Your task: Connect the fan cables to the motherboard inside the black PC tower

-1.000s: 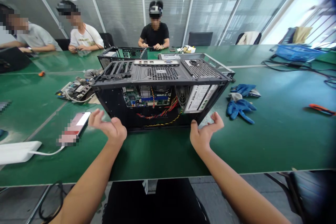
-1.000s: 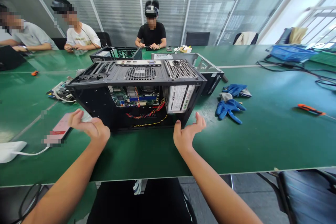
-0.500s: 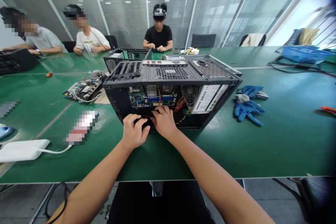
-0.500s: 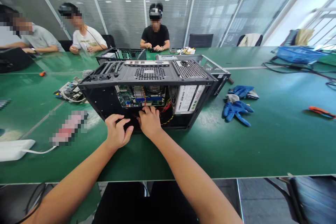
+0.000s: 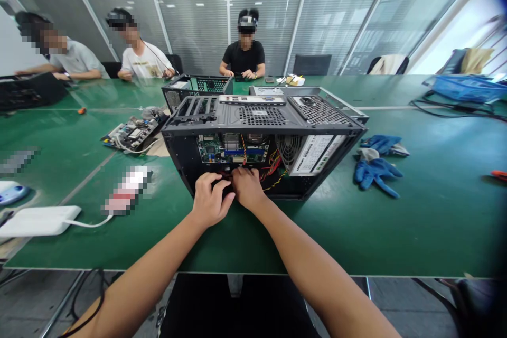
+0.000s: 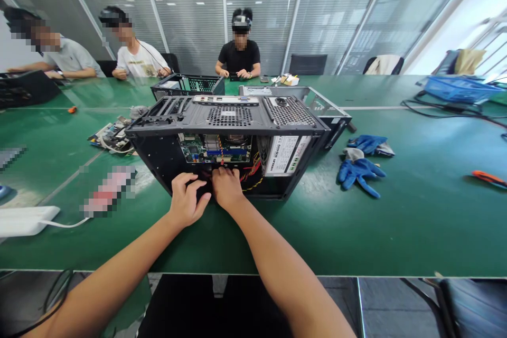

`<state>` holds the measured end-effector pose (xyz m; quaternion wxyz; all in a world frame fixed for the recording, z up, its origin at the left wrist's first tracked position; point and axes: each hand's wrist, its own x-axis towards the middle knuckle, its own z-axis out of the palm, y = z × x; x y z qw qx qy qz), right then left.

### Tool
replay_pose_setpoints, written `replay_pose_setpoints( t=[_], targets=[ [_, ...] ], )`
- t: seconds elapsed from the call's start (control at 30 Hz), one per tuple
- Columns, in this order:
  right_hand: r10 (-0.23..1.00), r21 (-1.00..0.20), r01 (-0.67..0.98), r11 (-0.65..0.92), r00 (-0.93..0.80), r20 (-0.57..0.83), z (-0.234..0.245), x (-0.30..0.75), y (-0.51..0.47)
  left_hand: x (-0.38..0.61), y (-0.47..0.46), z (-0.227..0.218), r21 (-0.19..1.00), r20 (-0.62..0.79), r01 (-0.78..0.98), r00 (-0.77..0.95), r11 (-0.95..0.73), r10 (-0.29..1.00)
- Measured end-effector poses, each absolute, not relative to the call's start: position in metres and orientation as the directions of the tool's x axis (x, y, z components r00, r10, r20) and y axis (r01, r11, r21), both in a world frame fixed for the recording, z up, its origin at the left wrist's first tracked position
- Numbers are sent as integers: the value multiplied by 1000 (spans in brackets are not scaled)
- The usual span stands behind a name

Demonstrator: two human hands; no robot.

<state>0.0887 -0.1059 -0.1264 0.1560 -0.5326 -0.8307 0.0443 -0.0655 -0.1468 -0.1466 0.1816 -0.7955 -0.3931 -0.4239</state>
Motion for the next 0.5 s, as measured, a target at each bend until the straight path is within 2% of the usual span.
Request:
replay_pose_setpoints(
  t=[0.17,0.3,0.4,0.5],
  targets=[
    [917,-445,802,399,-339,211,-129,119,-118,-44,-135,-131,267,823,727,169,-633,542],
    [899,-518,736,437,-334,283,-138,141,-114,-24,-120,-129,518,763,591,8,-619,646],
    [880,-553,689,469,-310,360,-143,149,-111,-24,-112,-138,661,679,429,8,-616,734],
    [849,-579,628,521,-314,424,-144,151,-110,-36,-110,-142,736,590,322,127,-595,798]
  ],
)
